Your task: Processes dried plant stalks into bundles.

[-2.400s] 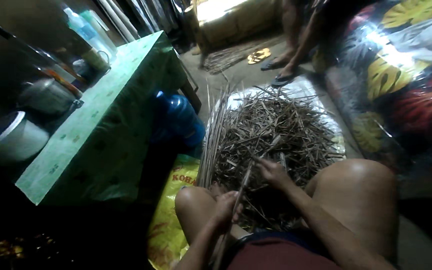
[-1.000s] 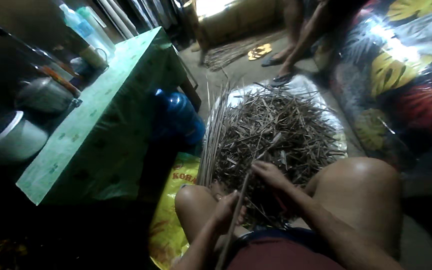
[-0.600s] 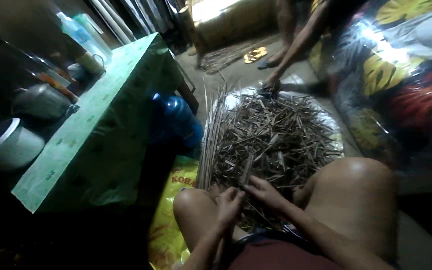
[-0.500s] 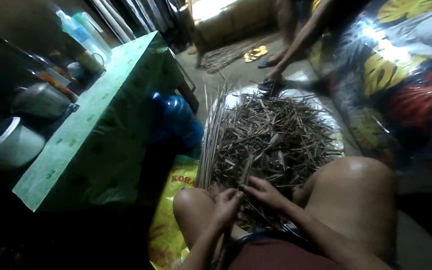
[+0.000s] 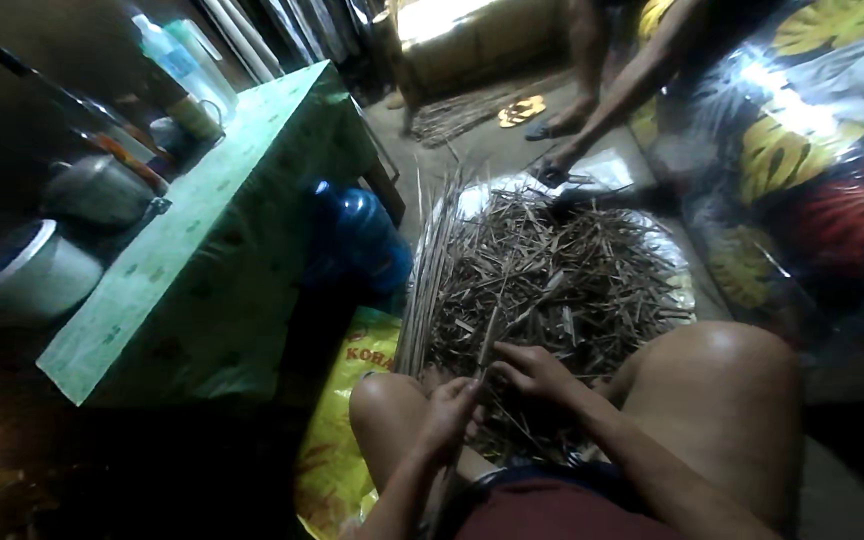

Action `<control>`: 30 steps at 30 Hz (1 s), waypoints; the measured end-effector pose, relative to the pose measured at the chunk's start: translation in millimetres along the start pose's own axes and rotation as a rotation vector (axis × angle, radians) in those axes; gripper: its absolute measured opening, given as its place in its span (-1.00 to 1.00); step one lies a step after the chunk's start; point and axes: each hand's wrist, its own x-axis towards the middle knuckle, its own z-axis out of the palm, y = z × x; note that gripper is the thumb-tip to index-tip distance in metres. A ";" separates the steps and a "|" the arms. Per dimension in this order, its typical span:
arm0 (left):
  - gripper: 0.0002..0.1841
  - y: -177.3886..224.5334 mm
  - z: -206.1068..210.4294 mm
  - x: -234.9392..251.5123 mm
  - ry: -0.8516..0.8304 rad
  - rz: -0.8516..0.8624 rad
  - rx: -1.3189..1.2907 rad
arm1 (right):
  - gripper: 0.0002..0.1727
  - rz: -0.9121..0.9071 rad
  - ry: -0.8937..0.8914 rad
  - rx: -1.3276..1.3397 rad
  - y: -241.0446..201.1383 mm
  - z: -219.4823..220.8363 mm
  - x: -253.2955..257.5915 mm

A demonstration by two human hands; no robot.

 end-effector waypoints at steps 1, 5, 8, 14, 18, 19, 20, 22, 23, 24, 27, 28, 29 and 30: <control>-0.74 0.1 -0.1 -0.8 0.003 0.008 -0.012 | -0.48 -0.005 -0.003 -0.007 -0.6 0.2 1.4; -0.75 0.8 4.5 -2.7 0.062 0.038 0.031 | -0.48 0.017 -0.026 -0.057 -1.3 2.6 5.0; -0.74 2.4 8.7 -8.8 0.058 0.000 0.119 | -0.54 0.093 0.123 -0.098 9.6 -1.5 10.1; -0.68 -10.2 4.4 -10.5 0.011 -0.057 0.023 | -0.53 0.356 0.334 0.130 33.7 -39.7 17.8; -0.61 0.3 7.9 -4.4 0.011 -0.102 -0.059 | -0.57 0.164 0.078 0.253 10.2 -16.9 5.0; -0.60 0.7 7.7 -2.4 0.006 -0.102 -0.092 | -0.56 0.118 0.002 0.263 6.2 -10.2 1.1; -0.59 -0.8 6.4 -0.2 -0.003 -0.095 -0.143 | -0.56 0.081 -0.054 0.265 2.7 -3.7 -2.9; -0.59 -6.0 2.7 4.2 -0.026 -0.085 -0.244 | -0.54 0.030 -0.079 0.266 -1.4 8.4 -8.5; -0.59 -9.1 0.4 5.7 -0.050 -0.090 -0.283 | -0.53 0.016 -0.055 0.255 -0.8 12.9 -9.5; -0.58 -12.3 -2.0 6.5 -0.090 -0.099 -0.314 | -0.53 0.006 -0.025 0.231 1.8 15.0 -9.2; -0.54 -18.4 -8.6 4.8 -0.256 -0.120 -0.380 | -0.52 -0.006 0.070 0.119 11.1 12.1 -4.6; -0.53 -19.7 -9.4 3.6 -0.290 -0.129 -0.417 | -0.52 0.002 0.117 0.086 15.3 11.3 -2.6; -0.52 -19.9 -9.5 2.0 -0.304 -0.135 -0.437 | -0.52 0.016 0.186 0.058 20.6 9.6 0.6; -0.52 -20.2 -10.2 0.1 -0.309 -0.137 -0.444 | -0.52 0.047 0.257 0.044 25.8 5.4 4.5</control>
